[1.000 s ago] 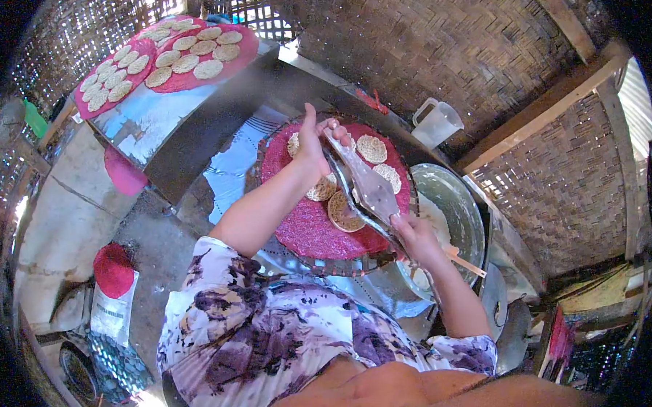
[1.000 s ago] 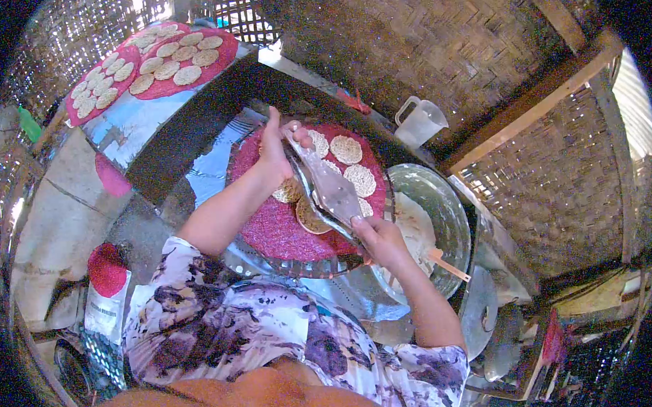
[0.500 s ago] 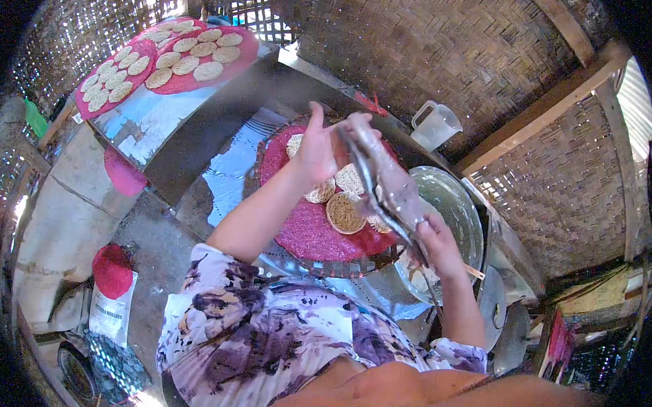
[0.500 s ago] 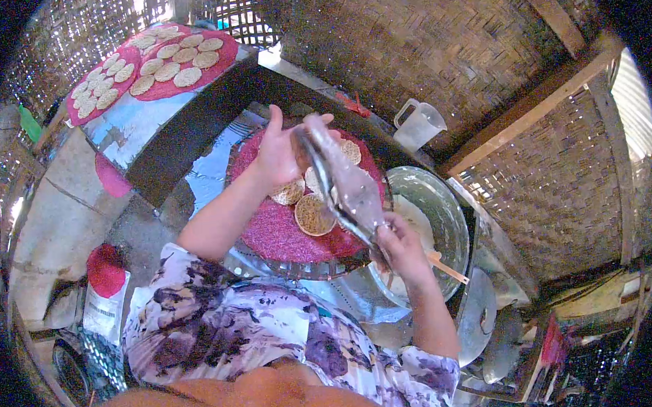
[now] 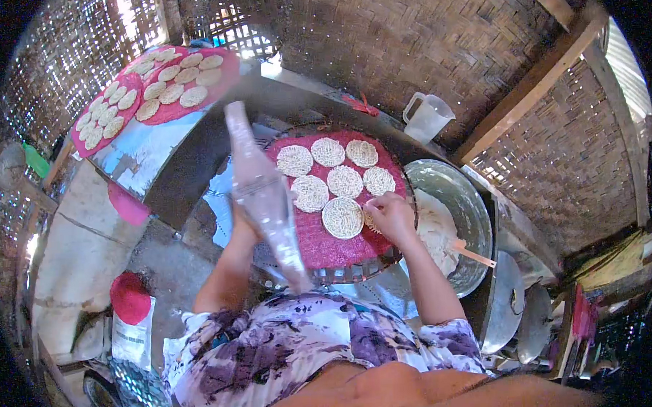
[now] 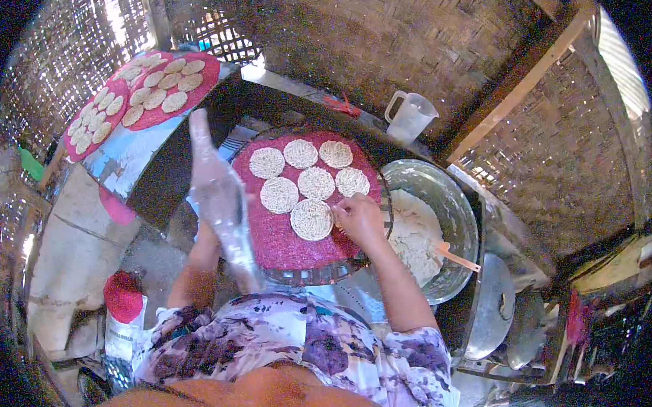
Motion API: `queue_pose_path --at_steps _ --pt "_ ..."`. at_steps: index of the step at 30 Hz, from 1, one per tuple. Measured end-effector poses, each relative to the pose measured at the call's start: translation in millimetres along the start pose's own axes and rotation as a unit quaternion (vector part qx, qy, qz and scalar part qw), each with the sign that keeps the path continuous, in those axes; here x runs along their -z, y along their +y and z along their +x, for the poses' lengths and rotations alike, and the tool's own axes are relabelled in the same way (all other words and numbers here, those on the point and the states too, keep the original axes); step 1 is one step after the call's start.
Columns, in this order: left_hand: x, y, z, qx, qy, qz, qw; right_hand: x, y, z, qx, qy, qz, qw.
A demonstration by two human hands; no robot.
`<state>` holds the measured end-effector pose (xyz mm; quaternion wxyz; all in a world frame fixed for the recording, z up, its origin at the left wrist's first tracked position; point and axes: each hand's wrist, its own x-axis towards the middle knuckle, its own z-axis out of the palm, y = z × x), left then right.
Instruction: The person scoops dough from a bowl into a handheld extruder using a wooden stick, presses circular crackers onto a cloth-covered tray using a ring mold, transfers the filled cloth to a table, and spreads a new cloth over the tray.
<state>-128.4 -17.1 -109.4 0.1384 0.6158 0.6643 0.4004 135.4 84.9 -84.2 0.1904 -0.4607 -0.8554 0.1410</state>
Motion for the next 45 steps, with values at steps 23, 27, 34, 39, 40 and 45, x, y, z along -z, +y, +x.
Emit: queue_pose_path --at_steps 23,27,34,39,40,45 --pt "17.4 -115.7 -59.3 0.178 0.113 -0.659 0.722 -12.5 4.3 18.6 0.044 -0.007 -0.045 0.998" --pt "15.2 -117.9 -54.1 0.177 0.109 -0.661 0.721 -10.8 2.3 15.8 0.028 -0.023 -0.052 0.998" --pt "18.0 -121.1 -50.6 0.178 0.107 -0.665 0.718 5.1 -16.7 10.7 -0.016 -0.01 0.035 0.999" --pt "19.3 -118.9 -56.6 0.177 0.105 -0.67 0.713 -16.7 -46.1 -9.2 0.031 -0.046 0.055 0.997" --pt "18.7 -118.6 -57.7 0.178 0.104 -0.672 0.711 -22.9 -49.6 -11.3 0.031 -0.053 0.061 0.996" --pt "17.7 -126.1 -59.1 0.177 0.104 -0.673 0.711 -42.1 -56.5 -18.1 0.046 -0.02 0.05 0.997"
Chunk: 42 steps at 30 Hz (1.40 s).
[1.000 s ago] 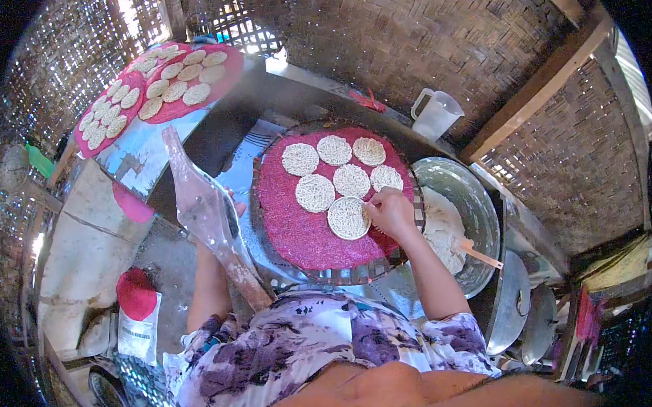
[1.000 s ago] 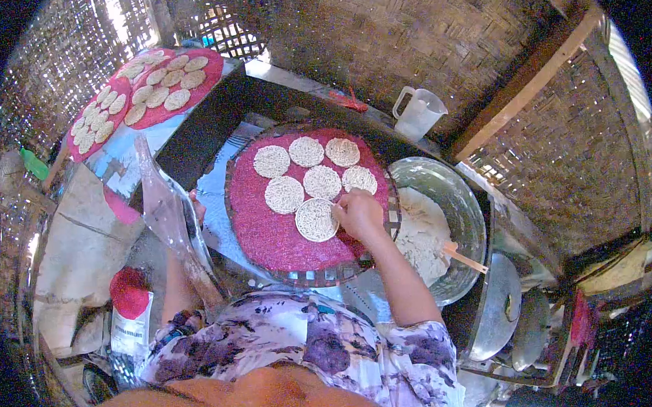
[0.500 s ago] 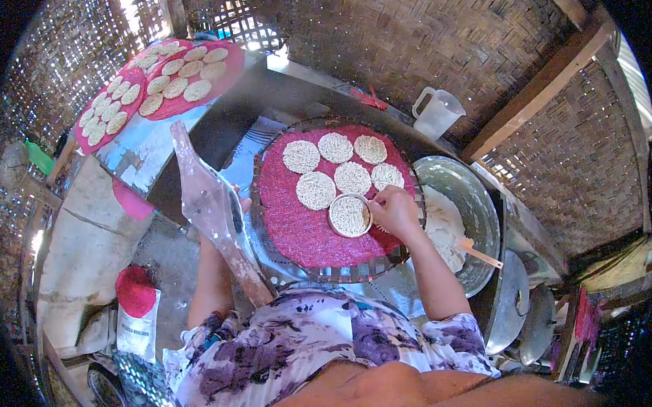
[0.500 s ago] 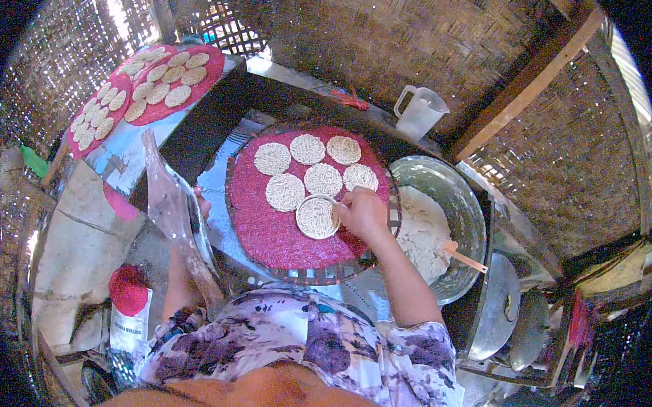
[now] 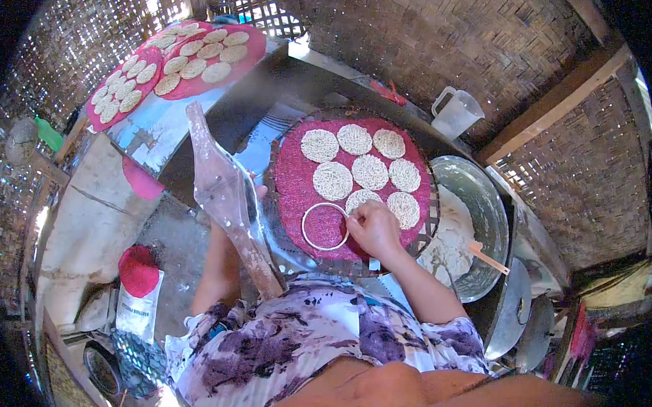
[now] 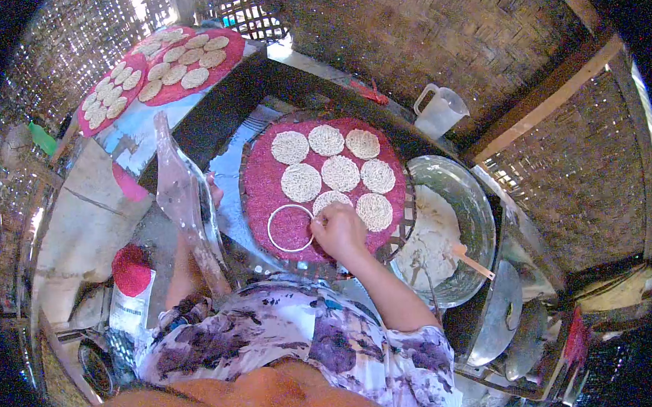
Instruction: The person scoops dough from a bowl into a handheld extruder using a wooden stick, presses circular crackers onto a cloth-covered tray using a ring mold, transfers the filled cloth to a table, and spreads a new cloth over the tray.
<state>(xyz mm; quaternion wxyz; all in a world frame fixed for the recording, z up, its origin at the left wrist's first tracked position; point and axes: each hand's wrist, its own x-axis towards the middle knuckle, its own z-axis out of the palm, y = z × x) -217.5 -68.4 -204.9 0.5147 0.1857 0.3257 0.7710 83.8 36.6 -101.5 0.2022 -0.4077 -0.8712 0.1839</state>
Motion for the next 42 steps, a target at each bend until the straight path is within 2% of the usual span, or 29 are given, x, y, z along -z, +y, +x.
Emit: queue_pose_path --at_steps 5,7,8,10,11,13,14,16,17,19,20,21,22,23,25,26,28,29,30,31,32,34,35,36,38,39,42 --pt "13.1 7.1 1.2 0.031 0.054 0.113 0.992 -3.2 -3.3 -1.4 -0.012 0.004 -0.02 1.0" --pt "0.6 1.0 0.7 -0.01 0.105 0.239 0.965 -2.4 -4.2 -0.7 -0.025 -0.007 -0.025 0.999" --pt "-3.8 -9.0 2.5 -0.054 0.139 0.323 0.935 -2.9 -3.5 -0.8 -0.019 -0.003 -0.027 0.999" --pt "-12.7 -7.2 -2.1 -0.061 0.108 0.26 0.958 -4.4 -1.1 -1.7 -0.009 0.003 -0.032 0.999" --pt "-13.6 1.5 -7.9 -0.023 0.041 0.109 0.993 -3.6 -1.1 -2.3 -0.006 0.006 -0.028 1.0" --pt "-21.4 6.1 -15.0 -0.003 -0.01 -0.069 0.998 -0.7 -2.0 -3.5 0.001 0.013 -0.019 1.0" --pt "-30.0 1.1 -16.3 -0.021 0.006 -0.093 0.995 2.5 -2.4 -5.2 0.01 0.011 -0.019 1.0" --pt "-34.1 -4.1 -14.5 -0.142 0.012 0.149 0.979 13.3 -6.4 -10.0 0.03 0.007 -0.018 0.999" --pt "-30.6 -8.4 -10.2 -0.232 0.002 0.401 0.886 23.2 -12.7 -11.8 0.035 -0.049 0.026 0.998" --pt "-71.7 1.1 -22.6 -0.118 -0.031 0.192 0.974 41.7 -29.1 -16.0 0.043 -0.162 0.111 0.98" --pt "-92.2 5.8 -28.8 -0.061 -0.027 0.085 0.994 35.5 -33.2 -20.5 0.059 -0.156 0.227 0.959" --pt "-108.5 6.3 -31.0 -0.093 -0.012 0.278 0.956 25.1 -39.5 -26.1 0.073 -0.148 0.34 0.926" --pt "-122.9 5.2 -31.9 -0.121 0.004 0.461 0.879 19.6 -43.5 -29.2 0.086 -0.139 0.448 0.879" --pt "-138.1 2.2 -31.2 -0.216 -0.022 0.552 0.805 30.1 -42.3 -29.3 0.071 -0.245 0.44 0.861" --pt "-164.0 -0.5 -26.4 -0.39 -0.068 0.695 0.6 28.5 -33.7 -32.7 -0.066 -0.295 0.502 0.81" --pt "-173.1 3.7 -25.4 -0.331 -0.103 0.701 0.623 29.3 -30.3 -33.6 -0.134 -0.316 0.526 0.778" --pt "-184.7 13.0 -21.8 -0.21 -0.17 0.699 0.662 42.6 -27.3 -33.9 -0.164 -0.282 0.546 0.772" --pt "-175.2 12.8 -13.3 -0.195 -0.236 0.489 0.817 45.9 -21.5 -36.9 -0.194 -0.27 0.547 0.768" --pt "-178.9 20.3 -3.3 -0.072 -0.327 0.249 0.909 48.6 -17.9 -39.5 -0.226 -0.257 0.55 0.762" --pt "-188.8 28.0 7.8 -0.03 -0.274 0.06 0.96 56.2 -23.4 -40.4 -0.248 -0.245 0.545 0.762" --pt "-197.2 35.0 19.8 0.013 -0.21 -0.131 0.969 57.4 -19.4 -40.7 -0.238 -0.274 0.557 0.747" --pt "-181.1 29.4 57.6 0.089 -0.323 -0.27 0.903 57.6 -4.4 -39.9 -0.22 -0.331 0.578 0.713" --pt "-176.3 24.4 66.5 0.124 -0.376 -0.335 0.855 55.7 1.2 -40.1 -0.214 -0.339 0.57 0.717" --pt "-194.0 30.1 55.6 0.152 -0.206 -0.309 0.916 59.5 1.2 -39.0 -0.244 -0.316 0.543 0.738" --pt "-193.1 15.7 63.3 0.14 -0.163 -0.288 0.933 69.7 -2.5 -34.9 -0.301 -0.265 0.487 0.776" --pt "-189.6 8.3 66.6 0.13 -0.173 -0.295 0.93 74.3 -4.8 -32.6 -0.318 -0.246 0.453 0.795" --pt "-182.9 -8.2 71.2 0.11 -0.191 -0.308 0.926 80.6 4.9 -29.5 -0.279 -0.26 0.367 0.848"
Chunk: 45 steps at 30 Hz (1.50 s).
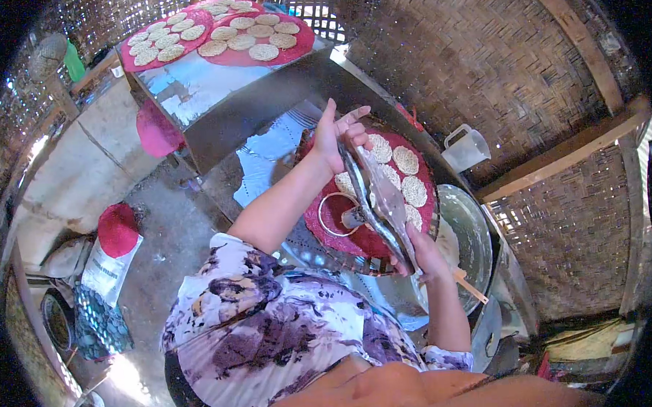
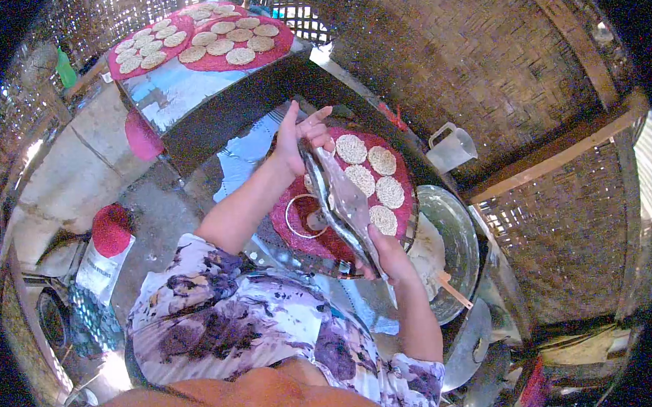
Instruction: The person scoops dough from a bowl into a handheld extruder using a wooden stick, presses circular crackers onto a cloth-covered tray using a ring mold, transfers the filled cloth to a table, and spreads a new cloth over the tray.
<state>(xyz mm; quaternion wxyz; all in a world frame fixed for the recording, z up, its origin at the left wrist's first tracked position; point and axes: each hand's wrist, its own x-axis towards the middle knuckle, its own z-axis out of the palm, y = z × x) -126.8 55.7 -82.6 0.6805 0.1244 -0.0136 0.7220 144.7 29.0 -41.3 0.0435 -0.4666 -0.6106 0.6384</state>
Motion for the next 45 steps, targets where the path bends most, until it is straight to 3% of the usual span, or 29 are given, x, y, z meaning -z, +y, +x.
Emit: queue_pose_path --at_steps 4,11,17,27,32,34,35,37,38,39,40,42,45 --pt "5.1 -2.8 -8.4 -0.016 0.026 0.028 0.999 0.1 2.5 -1.3 0.018 0.004 -0.065 0.998" --pt "-5.3 13.9 -21.7 -0.022 0.071 0.059 0.996 -16.0 22.7 14.3 0.067 -0.011 -0.062 0.996" --pt "-21.4 28.4 -16.7 -0.032 0.065 0.122 0.99 -33.4 21.8 23.6 0.105 0.052 -0.081 0.99" --pt "-22.7 21.2 -1.9 -0.007 -0.015 0.122 0.992 -32.2 37.0 29.5 0.189 0.167 -0.105 0.962" --pt "-29.8 17.0 -4.1 0.003 -0.058 0.098 0.994 -27.1 39.2 27.5 0.175 0.123 -0.043 0.976" --pt "-46.3 11.0 -14.3 0.037 0.047 0.139 0.989 -25.2 39.8 25.6 0.162 0.098 0.004 0.982" --pt "-51.1 7.2 -20.4 0.053 0.099 0.16 0.981 -25.4 38.9 22.4 0.155 0.091 0.025 0.983" --pt "-10.7 -0.6 -26.7 0.093 0.111 0.384 0.912 -25.6 38.3 18.8 0.151 0.086 0.052 0.983" --pt "16.7 -14.3 -28.9 0.098 0.14 0.535 0.827 -25.2 37.7 18.4 0.154 0.087 0.057 0.983" --pt "12.8 -23.2 -43.8 0.097 0.112 0.61 0.778 -25.4 37.6 17.4 0.156 0.088 0.063 0.982" --pt "18.0 -19.1 -45.8 0.167 0.095 0.661 0.725 -26.1 36.6 16.3 0.155 0.088 0.067 0.982" --pt "0.0 -22.0 -55.5 0.171 0.114 0.734 0.647 -27.5 34.5 15.0 0.155 0.086 0.074 0.981" --pt "23.0 -21.3 -60.3 0.129 0.088 0.733 0.662 -29.5 39.7 13.9 0.18 0.081 0.081 0.977"
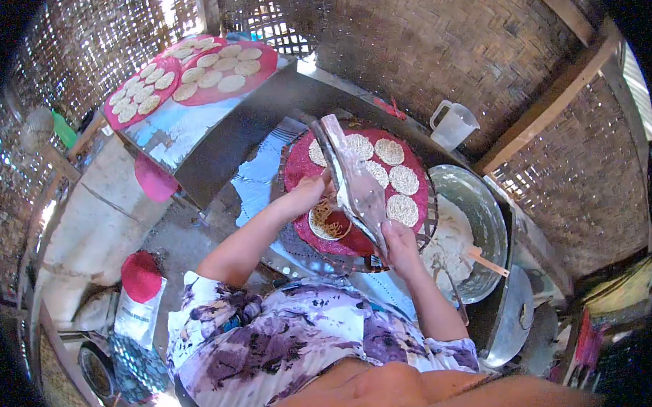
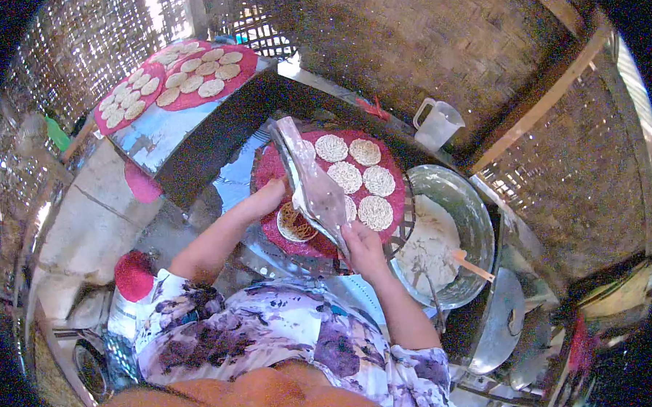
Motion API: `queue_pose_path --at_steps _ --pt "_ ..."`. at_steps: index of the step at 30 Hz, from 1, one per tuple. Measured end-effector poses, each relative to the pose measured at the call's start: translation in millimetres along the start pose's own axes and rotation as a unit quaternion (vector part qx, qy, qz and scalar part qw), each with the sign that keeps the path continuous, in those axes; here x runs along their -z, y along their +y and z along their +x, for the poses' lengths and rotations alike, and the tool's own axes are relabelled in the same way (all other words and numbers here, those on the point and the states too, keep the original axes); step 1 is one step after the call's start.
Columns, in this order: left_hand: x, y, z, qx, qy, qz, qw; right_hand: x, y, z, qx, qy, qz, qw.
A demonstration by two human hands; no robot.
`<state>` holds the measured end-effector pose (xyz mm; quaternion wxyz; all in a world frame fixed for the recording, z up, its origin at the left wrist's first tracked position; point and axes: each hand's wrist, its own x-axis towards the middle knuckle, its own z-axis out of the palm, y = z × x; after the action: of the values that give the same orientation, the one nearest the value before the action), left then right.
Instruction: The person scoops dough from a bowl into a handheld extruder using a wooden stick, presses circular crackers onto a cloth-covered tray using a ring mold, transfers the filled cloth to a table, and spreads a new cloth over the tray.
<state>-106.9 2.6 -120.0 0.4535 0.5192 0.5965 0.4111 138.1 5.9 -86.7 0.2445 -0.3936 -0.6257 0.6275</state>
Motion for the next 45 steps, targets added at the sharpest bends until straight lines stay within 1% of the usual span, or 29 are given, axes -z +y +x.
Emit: queue_pose_path --at_steps 1,3,4,6,9,10,13,16,19,22,23,25,26,27,28,29,30,31,32,33,35,36,37,39,41,42,43,44,45 --pt "-2.0 -8.7 1.2 -0.007 -0.001 -0.024 1.0 -1.4 0.2 -1.3 0.008 0.003 0.009 1.0" --pt "-5.5 -16.3 -0.9 -0.023 -0.003 -0.073 0.997 0.2 7.8 0.5 0.055 0.02 -0.036 0.998" --pt "-4.0 -15.5 -4.3 -0.009 0.004 0.024 1.0 1.3 10.0 0.8 0.078 0.029 -0.058 0.995" --pt "-0.9 -6.6 -13.9 0.015 0.017 0.216 0.976 3.7 4.8 -5.5 0.045 0.038 -0.057 0.997" --pt "-4.6 33.0 -46.0 -0.077 -0.001 0.316 0.946 8.2 -3.2 -16.3 0.029 0.05 -0.027 0.998" --pt "-6.8 28.6 -43.3 -0.064 0.017 0.308 0.949 10.3 -3.1 -18.8 0.028 0.053 -0.013 0.998" --pt "-7.4 61.1 -64.9 -0.151 0.052 0.241 0.957 15.3 -1.5 -24.8 0.076 0.059 0.035 0.995" --pt "0.6 60.9 -62.0 -0.249 0.045 0.282 0.925 21.5 -5.1 -34.6 0.061 0.07 0.03 0.995" --pt "-2.7 77.6 -50.7 -0.371 0.086 0.24 0.893 22.8 -12.0 -41.2 0.066 0.062 0.049 0.995" --pt "-36.0 112.3 -41.7 -0.417 0.153 0.298 0.845 13.7 -37.9 -43.8 0.067 0.05 0.082 0.993" --pt "-44.4 124.8 -38.6 -0.433 0.169 0.309 0.83 15.3 -43.2 -43.3 0.091 0.053 0.035 0.994" --pt "-47.6 146.5 -30.7 -0.411 0.215 0.326 0.824 19.8 -57.3 -40.5 0.142 0.058 -0.061 0.986" --pt "-47.9 160.1 -26.9 -0.402 0.238 0.335 0.818 31.2 -78.0 -42.3 0.25 0.115 -0.242 0.931" --pt "-50.1 177.9 -26.7 -0.496 0.287 0.352 0.74 41.2 -99.7 -45.0 0.263 0.175 -0.328 0.891" --pt "-52.9 189.9 -26.1 -0.533 0.281 0.366 0.709 51.0 -119.4 -46.8 0.269 0.231 -0.41 0.84" --pt "-57.1 198.2 -23.1 -0.568 0.274 0.379 0.678 62.5 -136.1 -44.0 0.376 0.244 -0.385 0.806" --pt "-65.9 204.9 -14.8 -0.617 0.291 0.373 0.629 72.4 -154.8 -41.9 0.456 0.232 -0.341 0.789" --pt "-73.9 211.5 -10.5 -0.622 0.285 0.406 0.607 68.4 -179.7 -52.4 0.461 0.25 -0.332 0.784" --pt "-79.1 218.3 -8.8 -0.592 0.26 0.454 0.613 67.9 -199.3 -54.5 0.517 0.272 -0.341 0.736" --pt "-81.2 225.7 -8.5 -0.561 0.235 0.5 0.616 60.0 -219.1 -66.0 0.514 0.334 -0.406 0.678" --pt "-75.8 245.7 -10.4 -0.596 0.211 0.448 0.631 47.0 -234.4 -72.4 0.552 0.387 -0.496 0.547" --pt "-73.2 252.2 -11.2 -0.613 0.198 0.423 0.638 42.3 -235.7 -74.0 0.57 0.383 -0.503 0.524" --pt "-71.9 254.4 -12.0 -0.585 0.156 0.432 0.669 37.5 -234.5 -77.5 0.589 0.379 -0.509 0.501" --pt "-67.8 252.3 -19.6 -0.548 0.074 0.427 0.715 30.6 -226.3 -86.4 0.618 0.329 -0.516 0.493" --pt "-63.3 246.9 -31.6 -0.528 -0.007 0.401 0.749 26.6 -209.4 -94.9 0.649 0.232 -0.493 0.531" --pt "-61.3 248.2 -43.2 -0.46 -0.079 0.494 0.734 25.7 -199.8 -97.4 0.665 0.177 -0.469 0.554" --pt "-59.7 247.4 -54.6 -0.383 -0.151 0.577 0.705 26.5 -192.0 -102.4 0.656 0.131 -0.435 0.602" --pt "-58.3 241.9 -66.3 -0.379 -0.161 0.552 0.725 27.2 -184.1 -107.3 0.644 0.087 -0.397 0.648" --pt "-57.7 236.4 -77.0 -0.374 -0.171 0.525 0.745 26.6 -177.8 -116.0 0.597 0.061 -0.371 0.709"
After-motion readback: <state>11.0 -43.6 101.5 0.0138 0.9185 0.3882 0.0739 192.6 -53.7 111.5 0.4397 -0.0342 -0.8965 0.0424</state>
